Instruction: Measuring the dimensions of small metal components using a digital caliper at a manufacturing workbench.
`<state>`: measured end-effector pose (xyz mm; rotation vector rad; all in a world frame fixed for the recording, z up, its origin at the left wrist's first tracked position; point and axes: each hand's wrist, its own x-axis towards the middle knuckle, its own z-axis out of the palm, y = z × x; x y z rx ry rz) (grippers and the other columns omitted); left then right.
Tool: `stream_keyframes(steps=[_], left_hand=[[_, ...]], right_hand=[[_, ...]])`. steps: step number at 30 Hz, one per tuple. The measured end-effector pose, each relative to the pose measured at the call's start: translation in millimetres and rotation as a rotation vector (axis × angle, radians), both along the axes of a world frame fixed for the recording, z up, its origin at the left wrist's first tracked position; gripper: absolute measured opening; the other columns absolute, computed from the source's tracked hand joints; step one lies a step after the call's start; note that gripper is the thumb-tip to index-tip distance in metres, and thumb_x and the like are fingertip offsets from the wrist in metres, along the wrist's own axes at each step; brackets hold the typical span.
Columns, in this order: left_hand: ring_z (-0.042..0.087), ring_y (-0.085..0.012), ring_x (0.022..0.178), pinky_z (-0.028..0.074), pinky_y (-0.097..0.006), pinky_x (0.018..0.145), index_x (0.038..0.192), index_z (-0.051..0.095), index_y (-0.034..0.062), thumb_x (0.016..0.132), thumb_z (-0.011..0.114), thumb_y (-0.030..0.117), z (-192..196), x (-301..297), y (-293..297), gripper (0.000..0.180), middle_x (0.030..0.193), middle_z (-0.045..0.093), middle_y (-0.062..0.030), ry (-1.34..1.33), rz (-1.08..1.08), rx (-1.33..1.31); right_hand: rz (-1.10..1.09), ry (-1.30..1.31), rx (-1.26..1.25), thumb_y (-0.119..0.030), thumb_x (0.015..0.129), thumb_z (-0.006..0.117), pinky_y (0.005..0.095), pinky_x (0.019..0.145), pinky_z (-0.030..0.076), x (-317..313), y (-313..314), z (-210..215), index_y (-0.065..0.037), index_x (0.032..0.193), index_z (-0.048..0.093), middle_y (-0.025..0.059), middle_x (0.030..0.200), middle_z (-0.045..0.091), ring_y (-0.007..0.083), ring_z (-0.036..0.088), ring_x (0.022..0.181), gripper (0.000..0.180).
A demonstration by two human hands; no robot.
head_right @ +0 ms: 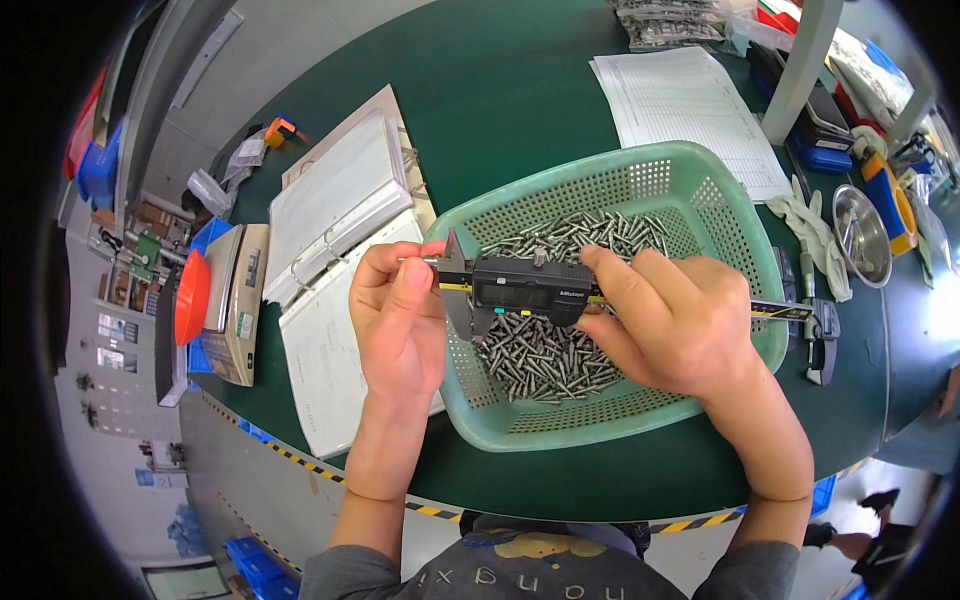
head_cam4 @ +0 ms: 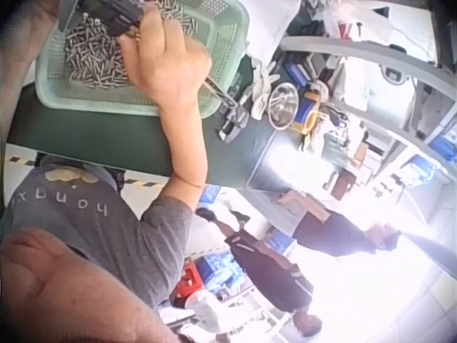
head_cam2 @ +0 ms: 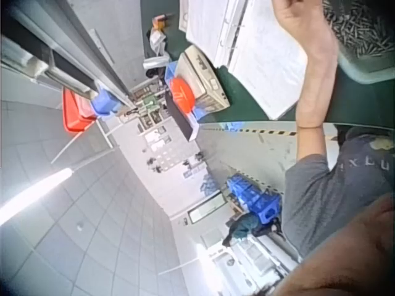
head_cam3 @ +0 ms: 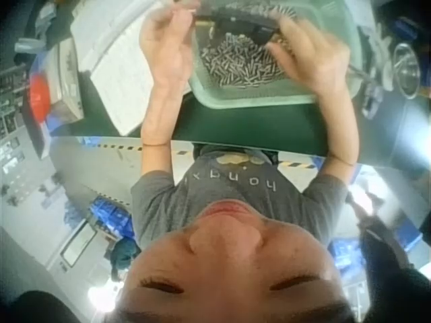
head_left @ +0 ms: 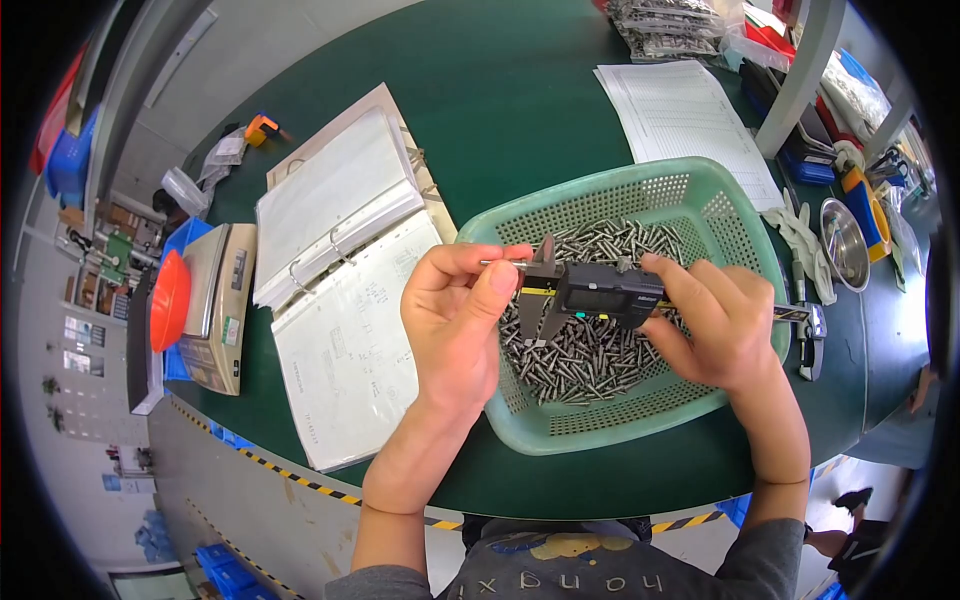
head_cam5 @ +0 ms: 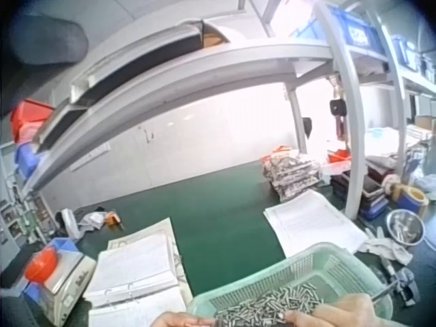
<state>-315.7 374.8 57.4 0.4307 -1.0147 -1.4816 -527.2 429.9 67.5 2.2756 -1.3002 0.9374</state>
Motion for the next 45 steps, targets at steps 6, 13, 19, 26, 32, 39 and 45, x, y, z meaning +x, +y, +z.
stream_keyframes(steps=[6,13,19,26,32,39,45], left_hand=[[0.06,-0.019,0.091,0.047,-0.028,0.08,0.089,0.054,0.0016,0.08,0.061,-0.001,-1,-3,1,0.011,0.089,0.061,-0.0096,-0.017,0.021,-0.028],[0.06,-0.0201,0.091,0.048,-0.031,0.079,0.089,0.054,0.0011,0.081,0.06,-0.002,0,-6,2,0.011,0.087,0.061,-0.0088,-0.007,0.015,-0.027],[0.06,-0.0181,0.087,0.048,-0.028,0.078,0.09,0.054,-0.0001,0.08,0.061,-0.002,1,4,3,0.013,0.089,0.062,-0.0118,-0.023,0.06,-0.001],[0.058,-0.0154,0.079,0.047,-0.028,0.076,0.091,0.053,-0.0022,0.081,0.058,0.0,-3,104,22,0.012,0.087,0.062,-0.0134,-0.321,0.536,-0.22],[0.056,-0.0155,0.08,0.035,-0.039,0.094,0.088,0.054,0.004,0.079,0.058,0.0,-46,170,78,0.01,0.084,0.061,-0.0059,-0.745,0.441,-0.159],[0.057,-0.0187,0.075,0.013,-0.049,0.106,0.084,0.053,0.0103,0.075,0.061,0.002,-54,154,74,0.015,0.078,0.058,-0.0015,-0.907,0.121,-0.325],[0.056,-0.0174,0.07,0.011,-0.051,0.106,0.082,0.052,0.0102,0.075,0.061,0.003,-62,157,74,0.014,0.074,0.057,-0.0002,-0.965,0.083,-0.401]], right_hand=[[0.01,-0.033,-0.013,-0.023,0.06,0.07,0.0277,0.036,0.032,-1,0,1,-0.003,0.091,0.061,0.0001,0.056,0.042,0.0146,0.041,0.039,0.038],[0.006,-0.044,-0.012,-0.022,0.061,0.069,0.0278,0.036,0.032,-4,3,0,-0.005,0.088,0.06,0.0005,0.057,0.044,0.0143,0.043,0.04,0.033],[0.012,-0.01,0.001,-0.026,0.066,0.068,0.0312,0.041,0.034,2,-4,-5,-0.003,0.094,0.061,0.0029,0.058,0.046,0.0184,0.043,0.043,0.036],[-0.04,0.046,0.072,-0.014,0.067,0.07,0.0302,0.044,0.036,-6,0,-5,0.001,0.102,0.06,0.0071,0.062,0.051,0.0203,0.046,0.048,0.039],[-0.085,-0.011,0.135,-0.009,0.069,0.069,0.0284,0.045,0.036,-12,-4,-17,0.003,0.103,0.059,0.0112,0.069,0.054,0.018,0.045,0.048,0.038],[-0.135,0.133,0.149,-0.008,0.071,0.069,0.0274,0.046,0.038,-17,-14,-23,0.001,0.105,0.058,0.0099,0.07,0.054,0.0175,0.046,0.05,0.037],[-0.161,0.172,0.112,-0.009,0.072,0.068,0.0273,0.047,0.038,-22,-16,-26,0.001,0.106,0.057,0.0091,0.069,0.054,0.0173,0.047,0.05,0.037]])
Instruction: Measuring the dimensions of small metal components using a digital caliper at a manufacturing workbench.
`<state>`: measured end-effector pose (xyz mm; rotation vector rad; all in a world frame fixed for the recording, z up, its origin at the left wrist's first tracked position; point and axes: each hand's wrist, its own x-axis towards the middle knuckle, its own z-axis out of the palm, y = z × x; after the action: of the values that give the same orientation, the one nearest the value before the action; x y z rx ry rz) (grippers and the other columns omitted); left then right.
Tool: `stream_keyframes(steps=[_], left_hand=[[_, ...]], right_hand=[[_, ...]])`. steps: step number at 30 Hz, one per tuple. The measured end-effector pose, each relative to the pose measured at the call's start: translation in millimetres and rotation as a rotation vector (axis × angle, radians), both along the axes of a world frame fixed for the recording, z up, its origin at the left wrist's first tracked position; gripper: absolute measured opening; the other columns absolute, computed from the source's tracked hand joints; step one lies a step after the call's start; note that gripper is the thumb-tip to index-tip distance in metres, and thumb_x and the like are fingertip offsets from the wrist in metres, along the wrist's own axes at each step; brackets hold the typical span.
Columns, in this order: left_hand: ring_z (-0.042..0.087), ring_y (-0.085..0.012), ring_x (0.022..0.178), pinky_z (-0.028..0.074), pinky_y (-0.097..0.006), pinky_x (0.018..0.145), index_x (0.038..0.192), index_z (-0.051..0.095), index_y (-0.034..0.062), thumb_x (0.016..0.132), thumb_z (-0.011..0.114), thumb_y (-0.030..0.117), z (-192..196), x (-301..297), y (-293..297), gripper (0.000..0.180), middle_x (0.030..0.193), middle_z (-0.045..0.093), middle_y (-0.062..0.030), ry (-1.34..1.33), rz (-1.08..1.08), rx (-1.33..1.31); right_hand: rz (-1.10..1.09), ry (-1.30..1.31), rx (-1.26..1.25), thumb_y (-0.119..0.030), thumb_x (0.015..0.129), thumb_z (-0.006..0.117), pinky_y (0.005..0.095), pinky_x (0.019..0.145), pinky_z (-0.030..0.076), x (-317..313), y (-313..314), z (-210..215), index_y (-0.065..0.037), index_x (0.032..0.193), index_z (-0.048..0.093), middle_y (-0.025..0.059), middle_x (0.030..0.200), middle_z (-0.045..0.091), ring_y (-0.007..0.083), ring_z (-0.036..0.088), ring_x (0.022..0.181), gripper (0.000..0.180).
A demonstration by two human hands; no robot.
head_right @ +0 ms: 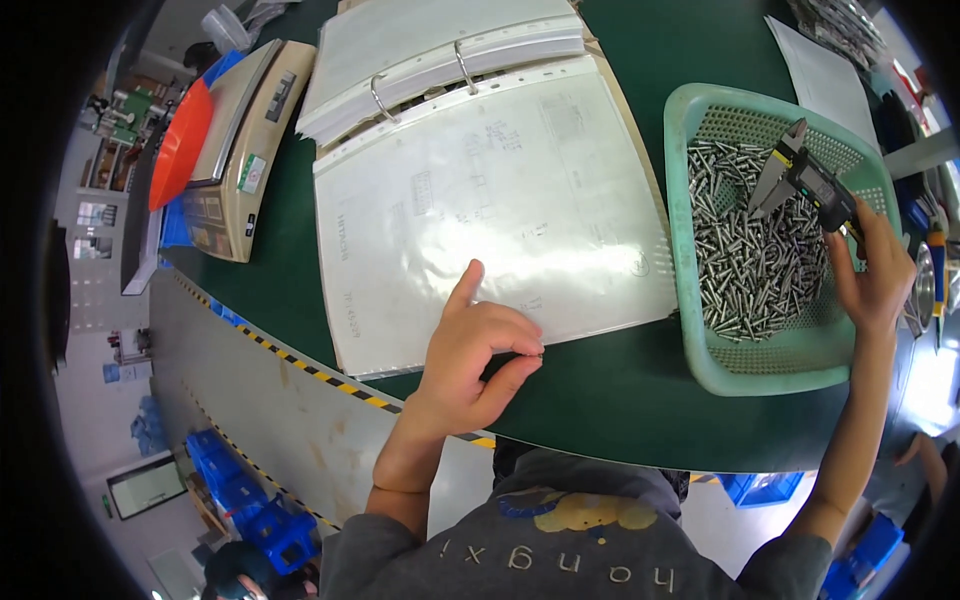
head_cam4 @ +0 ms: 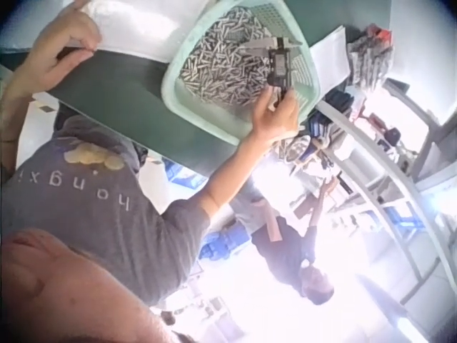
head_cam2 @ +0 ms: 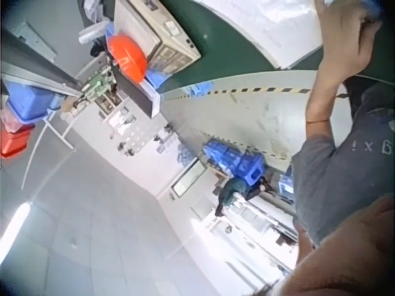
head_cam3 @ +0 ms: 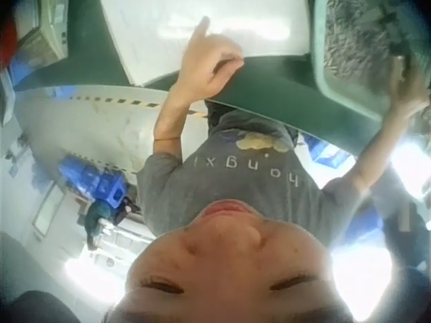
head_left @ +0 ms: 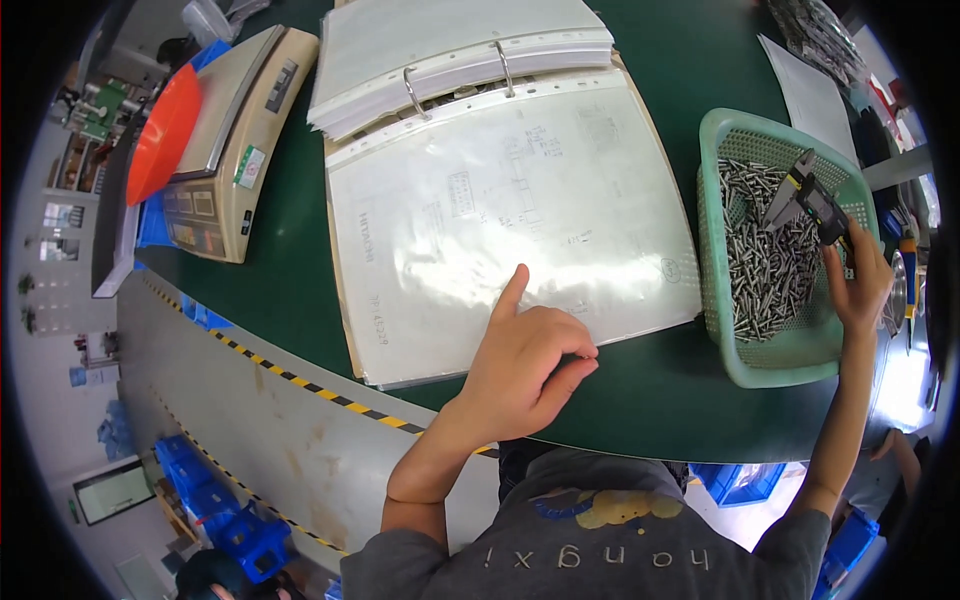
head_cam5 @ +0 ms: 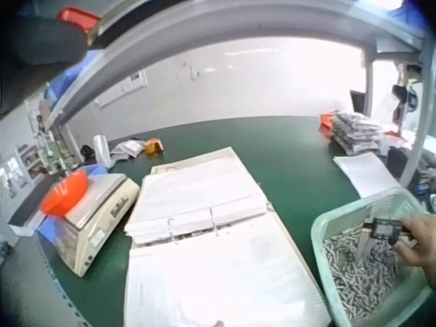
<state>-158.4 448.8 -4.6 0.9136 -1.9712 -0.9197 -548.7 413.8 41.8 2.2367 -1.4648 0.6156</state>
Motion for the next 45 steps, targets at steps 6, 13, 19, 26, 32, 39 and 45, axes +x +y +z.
stream_keyframes(steps=[6,13,19,26,32,39,45], left_hand=[[0.056,-0.0176,0.068,0.011,-0.049,0.107,0.08,0.051,0.0094,0.073,0.063,0.003,-0.1,-4.8,-1.7,0.015,0.073,0.058,-0.0007,-0.019,0.005,-0.067],[0.056,-0.0183,0.068,0.013,-0.048,0.107,0.08,0.052,0.0089,0.072,0.062,0.002,-3.6,-5.7,0.3,0.014,0.073,0.058,-0.0015,-0.023,0.046,-0.064],[0.056,-0.0187,0.067,0.016,-0.048,0.106,0.079,0.052,0.0089,0.072,0.062,0.002,-3.9,-5.8,-0.2,0.014,0.073,0.058,-0.0017,-0.007,0.058,-0.064],[0.056,-0.0186,0.066,0.016,-0.048,0.106,0.078,0.052,0.0085,0.072,0.062,0.002,-3.3,-6.0,-0.9,0.014,0.072,0.058,-0.0019,-0.007,0.067,-0.067],[0.057,-0.0186,0.066,0.017,-0.048,0.106,0.078,0.052,0.0083,0.072,0.062,0.002,-3.7,-6.3,-0.9,0.014,0.072,0.058,-0.0019,-0.004,0.068,-0.066],[0.056,-0.0186,0.066,0.017,-0.047,0.106,0.078,0.052,0.0084,0.072,0.062,0.002,-3.8,-6.3,-0.2,0.014,0.072,0.058,-0.002,0.0,0.077,-0.07],[0.059,-0.0168,0.068,0.019,-0.045,0.106,0.078,0.054,0.0085,0.072,0.064,0.003,-2.5,-5.1,-0.3,0.013,0.073,0.061,-0.0022,-0.03,0.074,-0.071]], right_hand=[[0.015,-0.026,0.018,-0.009,0.072,0.068,0.0269,0.046,0.038,-2.3,-1.0,-0.5,0.001,0.106,0.057,0.0092,0.07,0.054,0.0173,0.048,0.051,0.038],[0.015,0.0,0.004,-0.008,0.071,0.069,0.0261,0.047,0.039,-1.5,-0.3,-3.5,0.001,0.106,0.057,0.0096,0.072,0.056,0.0169,0.049,0.051,0.038],[0.004,-0.012,-0.005,-0.008,0.072,0.068,0.0262,0.047,0.04,-4.2,1.0,-4.0,0.0,0.105,0.057,0.0097,0.075,0.058,0.0166,0.05,0.052,0.035],[0.034,-0.005,0.01,-0.007,0.073,0.067,0.026,0.047,0.039,-1.6,-0.9,-1.7,0.002,0.104,0.057,0.0098,0.074,0.056,0.0169,0.049,0.052,0.034],[0.048,-0.016,0.028,-0.006,0.073,0.067,0.0263,0.047,0.038,-1.7,-1.2,-1.9,0.002,0.104,0.056,0.0095,0.072,0.055,0.0171,0.048,0.051,0.034],[0.034,-0.046,0.053,-0.005,0.072,0.067,0.0261,0.047,0.038,-1.5,-0.8,-3.4,0.002,0.105,0.056,0.0092,0.072,0.054,0.0168,0.047,0.051,0.035],[0.018,-0.048,0.07,-0.005,0.072,0.068,0.0258,0.046,0.037,-1.4,0.6,-2.8,0.001,0.105,0.056,0.009,0.071,0.054,0.0165,0.046,0.051,0.036]])
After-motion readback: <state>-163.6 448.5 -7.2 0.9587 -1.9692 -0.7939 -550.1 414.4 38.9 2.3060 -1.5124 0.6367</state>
